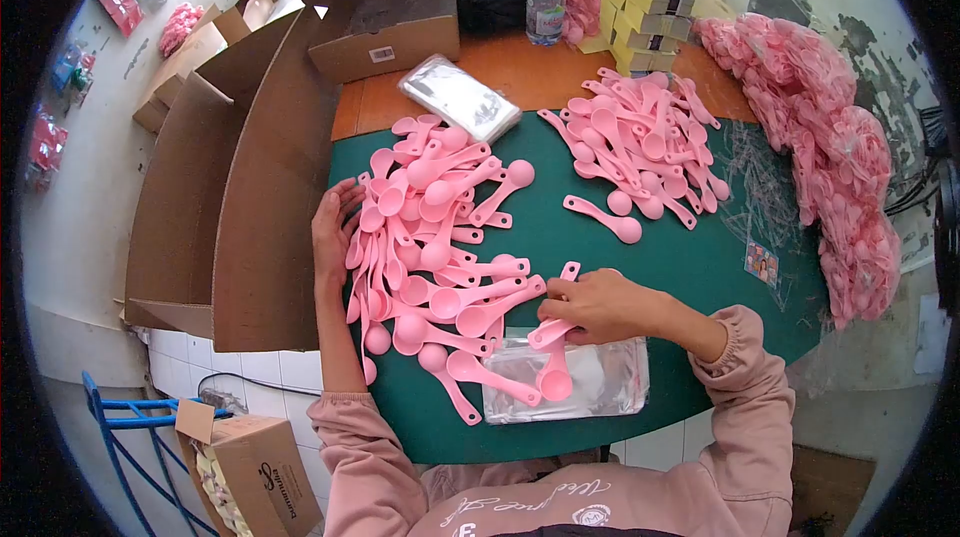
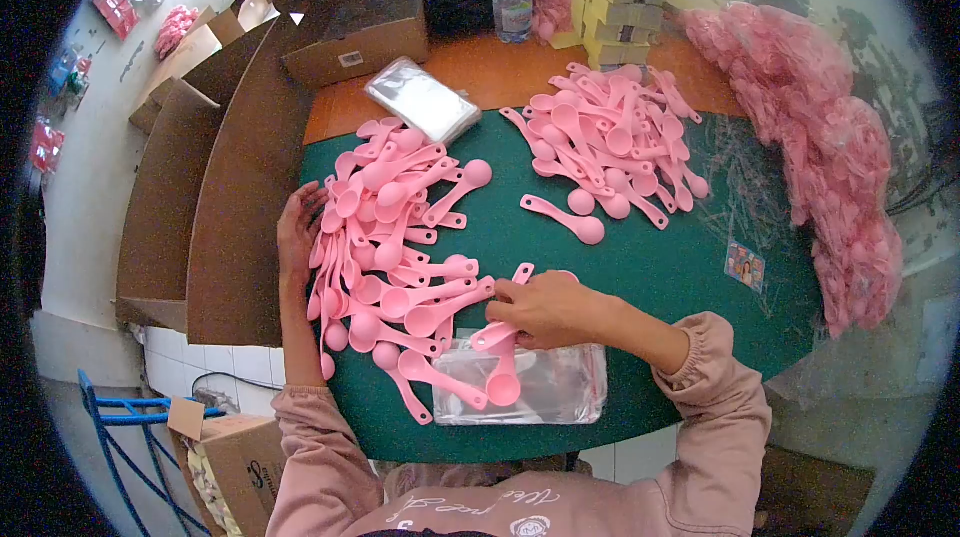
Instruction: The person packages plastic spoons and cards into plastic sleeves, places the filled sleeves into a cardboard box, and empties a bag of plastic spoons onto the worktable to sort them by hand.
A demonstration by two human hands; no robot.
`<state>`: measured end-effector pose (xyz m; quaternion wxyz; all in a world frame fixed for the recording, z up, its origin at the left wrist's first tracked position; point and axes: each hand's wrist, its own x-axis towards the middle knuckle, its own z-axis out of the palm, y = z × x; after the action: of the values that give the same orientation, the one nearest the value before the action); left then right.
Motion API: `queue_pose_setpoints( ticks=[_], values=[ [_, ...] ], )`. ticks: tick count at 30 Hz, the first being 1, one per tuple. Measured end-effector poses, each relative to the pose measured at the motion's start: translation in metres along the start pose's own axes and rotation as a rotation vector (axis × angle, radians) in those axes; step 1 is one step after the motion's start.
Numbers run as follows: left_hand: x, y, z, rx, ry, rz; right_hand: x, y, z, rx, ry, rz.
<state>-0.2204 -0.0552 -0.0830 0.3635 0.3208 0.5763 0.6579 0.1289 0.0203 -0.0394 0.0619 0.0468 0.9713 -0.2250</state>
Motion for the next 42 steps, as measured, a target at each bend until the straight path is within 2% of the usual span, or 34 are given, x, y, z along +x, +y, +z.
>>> queue_pose_setpoints(
  ticks=[4,6,10,12,16,18,22,24,26,28,30,32,33,35,36,38,39,41,42],
  values=[
    [0.0,0.0,0.0,0.012,0.01,-0.012,0.001,-0.005,0.008,-0.112,0.06,0.053],
    [0.0,-0.001,-0.001,0.006,0.001,-0.011,0.002,-0.004,0.007,-0.192,0.096,-0.058],
    [0.002,-0.003,-0.004,-0.007,-0.01,-0.012,-0.002,0.006,0.004,-0.246,0.104,-0.083],
    [0.002,-0.003,-0.003,-0.009,-0.015,-0.005,-0.004,0.011,-0.005,-0.155,0.028,-0.023],
    [-0.001,-0.001,0.0,0.001,-0.001,-0.004,-0.001,-0.004,-0.018,0.023,-0.02,-0.081],
    [0.0,-0.002,-0.002,-0.003,-0.006,-0.007,0.004,-0.011,-0.014,-0.013,-0.183,-0.076],
    [-0.001,0.0,0.0,0.012,-0.006,0.003,0.007,-0.001,-0.009,-0.094,-0.195,-0.087],
    [0.0,0.0,-0.001,0.016,-0.007,0.001,0.002,0.006,-0.014,-0.013,-0.133,-0.051],
    [0.0,0.0,0.0,0.018,-0.003,-0.009,-0.007,0.017,-0.044,-0.017,-0.092,0.154],
    [-0.002,0.002,0.001,0.011,0.005,-0.01,-0.019,0.048,-0.067,0.021,0.176,0.257],
    [0.0,-0.001,-0.001,0.004,0.008,-0.006,-0.024,0.088,-0.087,-0.202,0.221,0.598],
    [0.0,-0.001,0.0,-0.002,0.01,-0.006,-0.029,0.115,-0.102,-0.304,0.379,0.529],
    [-0.002,0.001,0.001,0.003,0.008,-0.004,-0.025,0.108,-0.1,-0.303,0.379,0.525],
    [-0.002,0.003,0.002,0.007,0.014,0.001,-0.008,0.081,-0.092,-0.78,0.499,0.775],
    [-0.002,0.003,0.002,0.007,0.011,0.0,0.005,0.072,-0.082,-0.79,0.6,0.664],
    [-0.003,0.003,0.002,0.007,0.012,-0.006,0.025,0.036,-0.067,-0.339,0.331,0.289],
    [-0.003,0.003,0.003,0.008,0.013,-0.003,0.037,0.022,-0.053,-0.131,0.363,0.051],
    [-0.002,0.002,0.002,0.008,0.009,-0.001,0.054,-0.002,-0.02,-0.142,0.348,-0.078],
    [-0.001,0.001,0.0,0.002,0.006,0.002,0.061,-0.007,-0.005,-0.142,0.346,-0.074]
  ],
)
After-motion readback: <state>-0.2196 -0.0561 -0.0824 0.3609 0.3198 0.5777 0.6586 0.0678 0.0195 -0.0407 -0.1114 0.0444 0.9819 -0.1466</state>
